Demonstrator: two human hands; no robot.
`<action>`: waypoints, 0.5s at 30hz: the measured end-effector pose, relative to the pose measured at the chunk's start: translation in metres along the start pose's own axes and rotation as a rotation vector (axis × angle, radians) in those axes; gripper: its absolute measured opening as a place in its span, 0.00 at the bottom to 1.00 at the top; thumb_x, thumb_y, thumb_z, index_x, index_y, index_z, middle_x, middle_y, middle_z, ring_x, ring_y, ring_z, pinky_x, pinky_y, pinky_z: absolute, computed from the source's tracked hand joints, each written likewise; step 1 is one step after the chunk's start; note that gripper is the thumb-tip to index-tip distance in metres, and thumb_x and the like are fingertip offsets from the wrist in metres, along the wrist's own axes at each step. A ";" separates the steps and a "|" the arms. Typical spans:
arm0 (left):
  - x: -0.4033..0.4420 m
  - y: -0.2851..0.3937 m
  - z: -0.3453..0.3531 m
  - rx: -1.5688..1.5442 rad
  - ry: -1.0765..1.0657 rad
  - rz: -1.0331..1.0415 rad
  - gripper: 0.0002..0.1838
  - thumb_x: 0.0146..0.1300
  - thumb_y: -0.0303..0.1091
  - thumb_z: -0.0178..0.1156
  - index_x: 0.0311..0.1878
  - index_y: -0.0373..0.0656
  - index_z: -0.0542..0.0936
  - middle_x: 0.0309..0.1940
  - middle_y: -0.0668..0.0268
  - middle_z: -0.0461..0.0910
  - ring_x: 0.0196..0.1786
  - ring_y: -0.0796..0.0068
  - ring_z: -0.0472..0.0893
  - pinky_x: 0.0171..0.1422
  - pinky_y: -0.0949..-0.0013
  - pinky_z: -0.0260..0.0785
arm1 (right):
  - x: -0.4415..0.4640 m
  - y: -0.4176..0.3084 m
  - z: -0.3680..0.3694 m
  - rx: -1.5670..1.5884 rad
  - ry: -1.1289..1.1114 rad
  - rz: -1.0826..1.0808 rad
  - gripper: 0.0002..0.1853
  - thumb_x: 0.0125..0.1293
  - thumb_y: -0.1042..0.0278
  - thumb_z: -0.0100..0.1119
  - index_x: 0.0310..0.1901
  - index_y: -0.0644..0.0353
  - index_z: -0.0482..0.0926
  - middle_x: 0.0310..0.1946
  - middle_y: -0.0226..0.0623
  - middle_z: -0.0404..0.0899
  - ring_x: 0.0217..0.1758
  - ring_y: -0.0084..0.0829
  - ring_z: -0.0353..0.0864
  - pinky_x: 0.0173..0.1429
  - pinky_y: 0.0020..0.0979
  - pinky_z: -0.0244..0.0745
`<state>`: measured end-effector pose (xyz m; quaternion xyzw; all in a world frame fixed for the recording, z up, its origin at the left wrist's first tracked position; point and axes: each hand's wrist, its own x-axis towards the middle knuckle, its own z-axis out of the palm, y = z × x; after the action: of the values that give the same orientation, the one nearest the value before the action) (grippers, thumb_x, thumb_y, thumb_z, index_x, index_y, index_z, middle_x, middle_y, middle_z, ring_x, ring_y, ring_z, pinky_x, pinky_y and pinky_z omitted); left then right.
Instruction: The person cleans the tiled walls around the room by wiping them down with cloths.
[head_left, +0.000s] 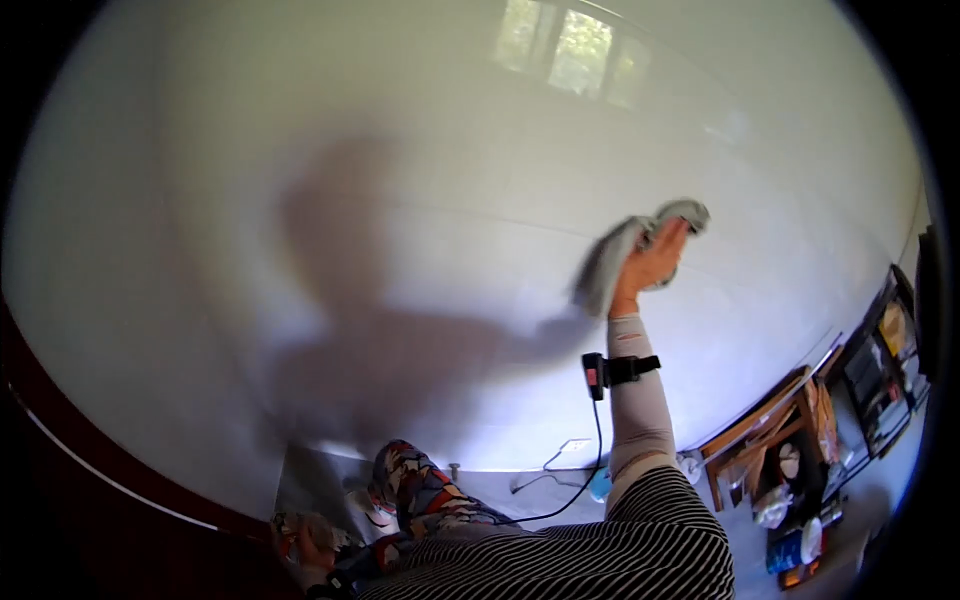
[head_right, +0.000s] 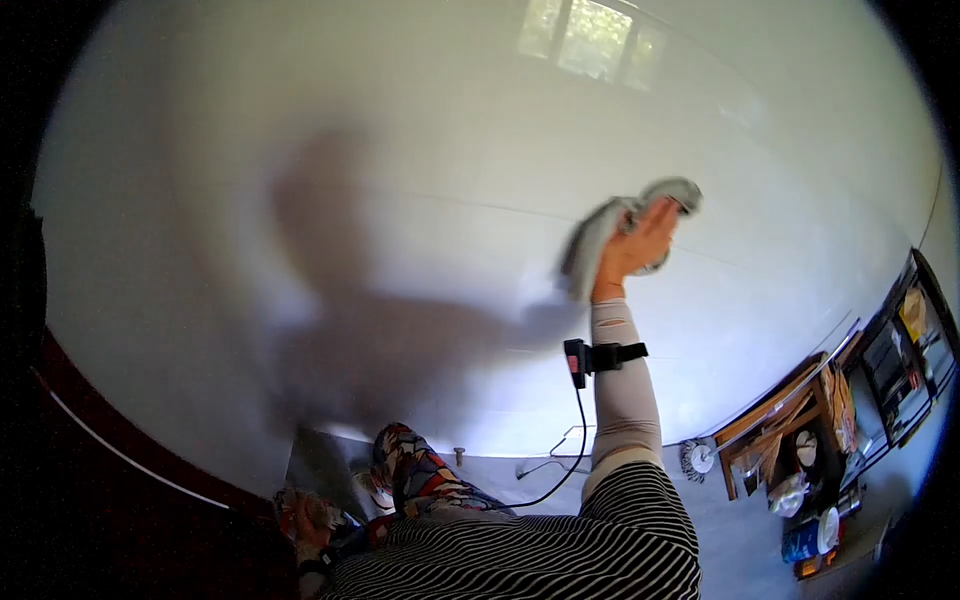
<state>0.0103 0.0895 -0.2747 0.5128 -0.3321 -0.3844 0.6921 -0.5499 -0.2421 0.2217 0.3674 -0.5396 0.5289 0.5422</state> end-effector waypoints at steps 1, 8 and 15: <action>0.001 0.031 0.013 -0.096 0.118 -0.215 0.18 0.69 0.49 0.55 0.55 0.50 0.76 0.49 0.70 0.75 0.52 0.67 0.74 0.56 0.57 0.69 | 0.004 -0.039 -0.007 0.088 -0.054 -0.090 0.37 0.64 0.57 0.59 0.71 0.62 0.60 0.72 0.53 0.56 0.72 0.54 0.58 0.71 0.55 0.53; 0.035 0.002 -0.009 -0.513 0.345 -0.760 0.14 0.70 0.47 0.55 0.49 0.49 0.78 0.38 0.69 0.79 0.38 0.68 0.78 0.42 0.59 0.76 | -0.073 -0.239 -0.045 0.339 -0.449 -0.707 0.40 0.60 0.50 0.59 0.71 0.61 0.60 0.74 0.46 0.53 0.78 0.54 0.46 0.73 0.62 0.42; 0.021 -0.011 -0.039 -0.864 0.134 -0.768 0.12 0.70 0.44 0.56 0.46 0.48 0.79 0.36 0.68 0.80 0.37 0.70 0.79 0.39 0.61 0.77 | -0.060 -0.328 -0.059 0.437 -0.607 -1.046 0.37 0.63 0.53 0.56 0.71 0.60 0.61 0.75 0.44 0.50 0.79 0.50 0.41 0.75 0.55 0.44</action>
<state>0.0516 0.0874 -0.2936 0.2906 0.1093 -0.6752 0.6691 -0.2117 -0.2509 0.2108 0.8174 -0.2981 0.1648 0.4645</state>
